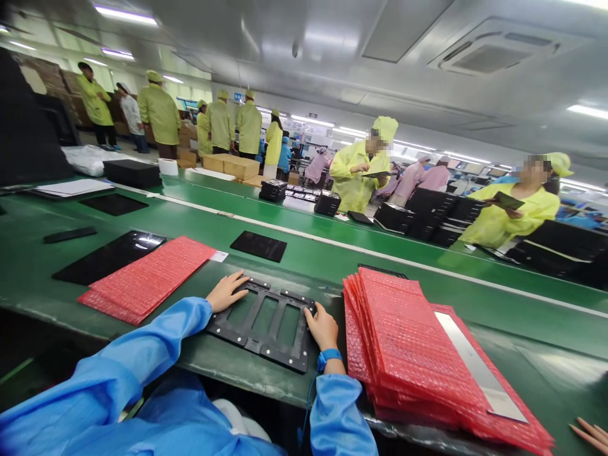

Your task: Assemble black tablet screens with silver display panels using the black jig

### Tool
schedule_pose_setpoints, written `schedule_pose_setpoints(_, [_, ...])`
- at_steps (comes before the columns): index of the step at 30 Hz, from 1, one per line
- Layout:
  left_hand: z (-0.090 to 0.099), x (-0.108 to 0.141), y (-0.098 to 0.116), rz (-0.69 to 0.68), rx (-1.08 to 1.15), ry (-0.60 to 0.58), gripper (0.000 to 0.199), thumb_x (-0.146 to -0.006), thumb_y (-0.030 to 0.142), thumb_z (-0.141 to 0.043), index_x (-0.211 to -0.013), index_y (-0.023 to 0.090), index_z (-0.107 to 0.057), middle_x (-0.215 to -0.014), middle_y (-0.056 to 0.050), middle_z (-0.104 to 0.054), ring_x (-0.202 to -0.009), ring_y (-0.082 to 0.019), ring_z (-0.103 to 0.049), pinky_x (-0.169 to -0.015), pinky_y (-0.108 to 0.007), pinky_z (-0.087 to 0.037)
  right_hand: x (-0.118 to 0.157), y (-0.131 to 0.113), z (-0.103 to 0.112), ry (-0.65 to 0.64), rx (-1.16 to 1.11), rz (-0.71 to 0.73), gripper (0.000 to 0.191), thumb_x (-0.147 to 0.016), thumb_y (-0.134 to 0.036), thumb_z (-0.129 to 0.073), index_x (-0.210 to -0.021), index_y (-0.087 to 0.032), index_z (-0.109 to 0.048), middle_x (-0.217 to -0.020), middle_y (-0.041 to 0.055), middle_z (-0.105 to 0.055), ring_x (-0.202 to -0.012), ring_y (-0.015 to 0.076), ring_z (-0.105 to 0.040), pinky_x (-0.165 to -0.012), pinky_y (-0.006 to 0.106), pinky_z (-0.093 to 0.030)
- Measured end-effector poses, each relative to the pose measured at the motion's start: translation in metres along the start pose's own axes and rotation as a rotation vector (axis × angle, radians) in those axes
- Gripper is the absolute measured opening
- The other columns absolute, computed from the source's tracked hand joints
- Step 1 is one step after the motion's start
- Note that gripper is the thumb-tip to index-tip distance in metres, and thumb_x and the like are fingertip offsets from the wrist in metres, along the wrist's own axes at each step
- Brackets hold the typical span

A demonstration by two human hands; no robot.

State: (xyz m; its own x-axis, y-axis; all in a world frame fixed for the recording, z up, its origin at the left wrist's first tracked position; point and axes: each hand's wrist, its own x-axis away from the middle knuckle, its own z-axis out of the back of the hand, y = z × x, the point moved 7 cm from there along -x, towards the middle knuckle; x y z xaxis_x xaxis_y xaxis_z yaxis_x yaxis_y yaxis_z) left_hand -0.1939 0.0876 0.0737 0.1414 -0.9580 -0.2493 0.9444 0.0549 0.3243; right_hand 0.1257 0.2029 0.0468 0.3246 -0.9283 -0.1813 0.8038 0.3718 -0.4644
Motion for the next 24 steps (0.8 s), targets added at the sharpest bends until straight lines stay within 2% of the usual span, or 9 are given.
schedule_pose_setpoints(10, [0.006, 0.002, -0.005, -0.008, 0.099, 0.088, 0.057, -0.091, 0.055, -0.04, -0.133, 0.02, -0.055, -0.151, -0.01, -0.036, -0.137, -0.025, -0.035, -0.115, -0.044, -0.023, -0.002, -0.002, -0.002, 0.046, 0.052, -0.055, 0.047, -0.093, -0.047, -0.044, -0.129, -0.02, -0.057, -0.086, 0.0046, -0.071, -0.086, 0.0238, -0.067, -0.064, 0.027, -0.041])
schedule_pose_setpoints(18, [0.014, 0.006, -0.006, 0.032, 0.171, 0.171, 0.056, -0.09, 0.058, -0.042, -0.125, 0.02, -0.062, -0.143, -0.008, -0.048, -0.13, -0.025, -0.045, -0.113, -0.041, -0.031, -0.001, -0.004, -0.003, 0.002, 0.062, -0.105, 0.05, -0.094, -0.048, -0.037, -0.132, -0.02, -0.054, -0.093, 0.0082, -0.072, -0.089, 0.0281, -0.068, -0.069, 0.032, -0.046])
schedule_pose_setpoints(24, [0.015, 0.01, -0.011, 0.115, 0.218, 0.194, 0.054, -0.089, 0.058, -0.044, -0.125, 0.021, -0.061, -0.142, -0.007, -0.05, -0.129, -0.024, -0.047, -0.114, -0.042, -0.03, -0.003, 0.0, -0.007, -0.047, 0.051, -0.076, 0.054, -0.095, -0.051, -0.033, -0.133, -0.018, -0.052, -0.086, 0.0076, -0.071, -0.083, 0.0289, -0.069, -0.063, 0.033, -0.045])
